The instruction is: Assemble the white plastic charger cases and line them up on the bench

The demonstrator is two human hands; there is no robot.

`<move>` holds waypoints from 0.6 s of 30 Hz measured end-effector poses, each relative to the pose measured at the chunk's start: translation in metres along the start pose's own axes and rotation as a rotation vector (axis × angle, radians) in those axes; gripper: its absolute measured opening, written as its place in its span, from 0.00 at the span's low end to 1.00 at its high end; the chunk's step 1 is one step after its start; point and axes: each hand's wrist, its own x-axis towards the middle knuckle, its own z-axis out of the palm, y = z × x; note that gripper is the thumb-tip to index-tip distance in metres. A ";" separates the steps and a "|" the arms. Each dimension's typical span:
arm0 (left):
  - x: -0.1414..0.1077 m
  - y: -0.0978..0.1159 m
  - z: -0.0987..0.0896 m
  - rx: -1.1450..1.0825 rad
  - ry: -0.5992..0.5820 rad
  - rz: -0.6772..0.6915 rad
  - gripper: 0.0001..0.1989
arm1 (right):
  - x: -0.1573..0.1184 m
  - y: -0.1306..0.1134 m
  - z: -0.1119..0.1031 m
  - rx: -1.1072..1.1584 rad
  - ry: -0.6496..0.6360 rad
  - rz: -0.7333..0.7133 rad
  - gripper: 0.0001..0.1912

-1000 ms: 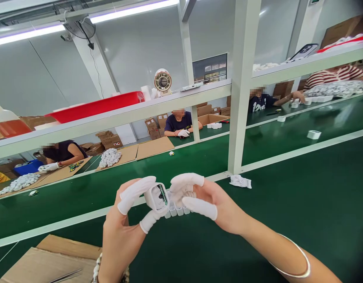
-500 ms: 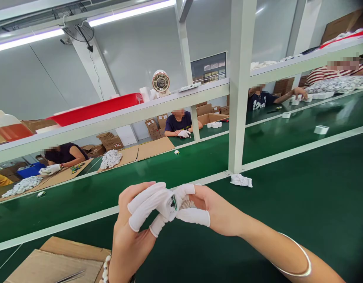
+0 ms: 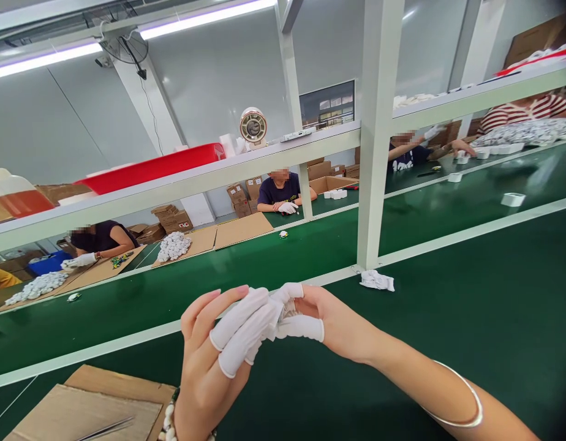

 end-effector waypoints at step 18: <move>-0.007 -0.003 0.000 0.035 -0.034 0.020 0.20 | 0.005 0.000 0.005 0.106 -0.018 0.085 0.07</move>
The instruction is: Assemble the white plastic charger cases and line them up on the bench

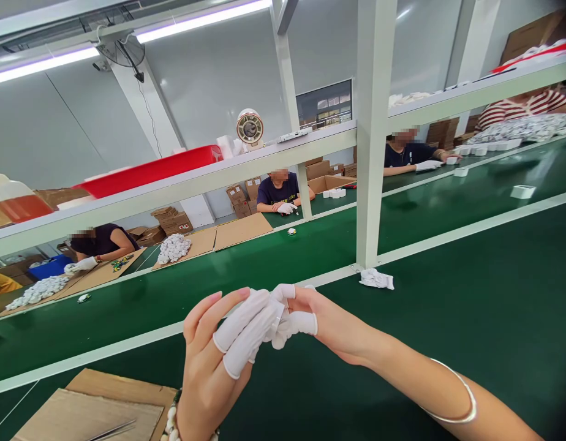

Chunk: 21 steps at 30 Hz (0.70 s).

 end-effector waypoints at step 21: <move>0.000 -0.007 -0.002 -0.280 -0.120 -0.270 0.25 | -0.002 0.001 -0.009 -0.088 -0.072 -0.013 0.20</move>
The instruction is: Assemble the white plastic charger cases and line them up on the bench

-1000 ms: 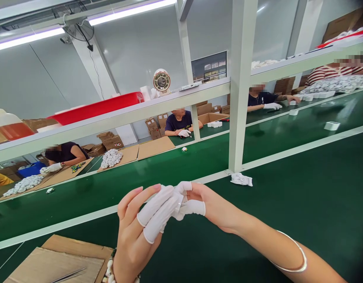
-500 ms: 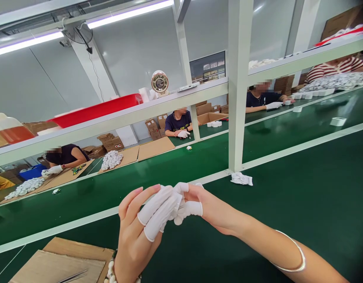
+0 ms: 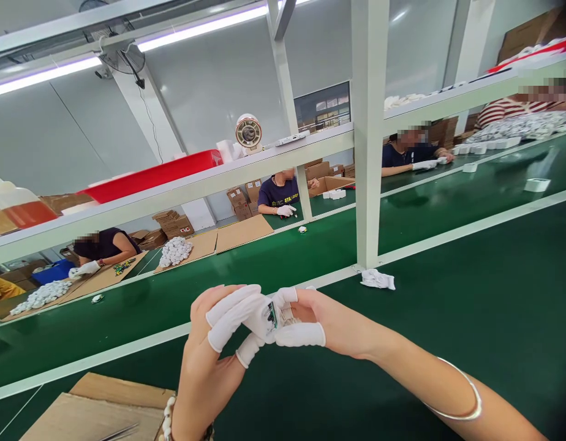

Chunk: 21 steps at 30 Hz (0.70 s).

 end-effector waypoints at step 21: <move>0.010 0.000 -0.006 0.068 -0.215 0.062 0.22 | -0.010 -0.009 0.003 -0.456 0.204 -0.049 0.15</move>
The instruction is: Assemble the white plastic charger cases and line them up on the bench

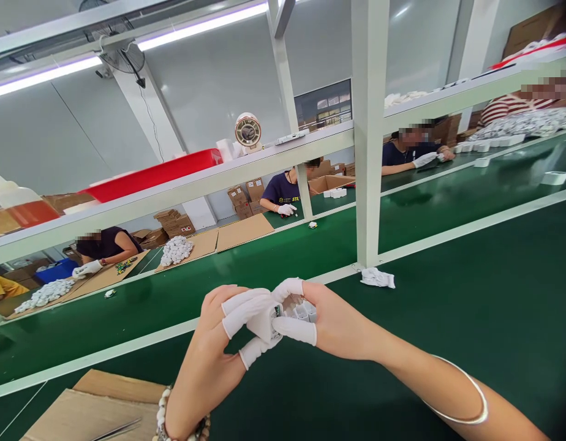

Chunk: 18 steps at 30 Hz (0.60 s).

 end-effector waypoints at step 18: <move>-0.001 -0.004 0.007 -0.213 -0.024 -0.133 0.25 | -0.001 -0.001 -0.001 -0.090 0.068 0.001 0.13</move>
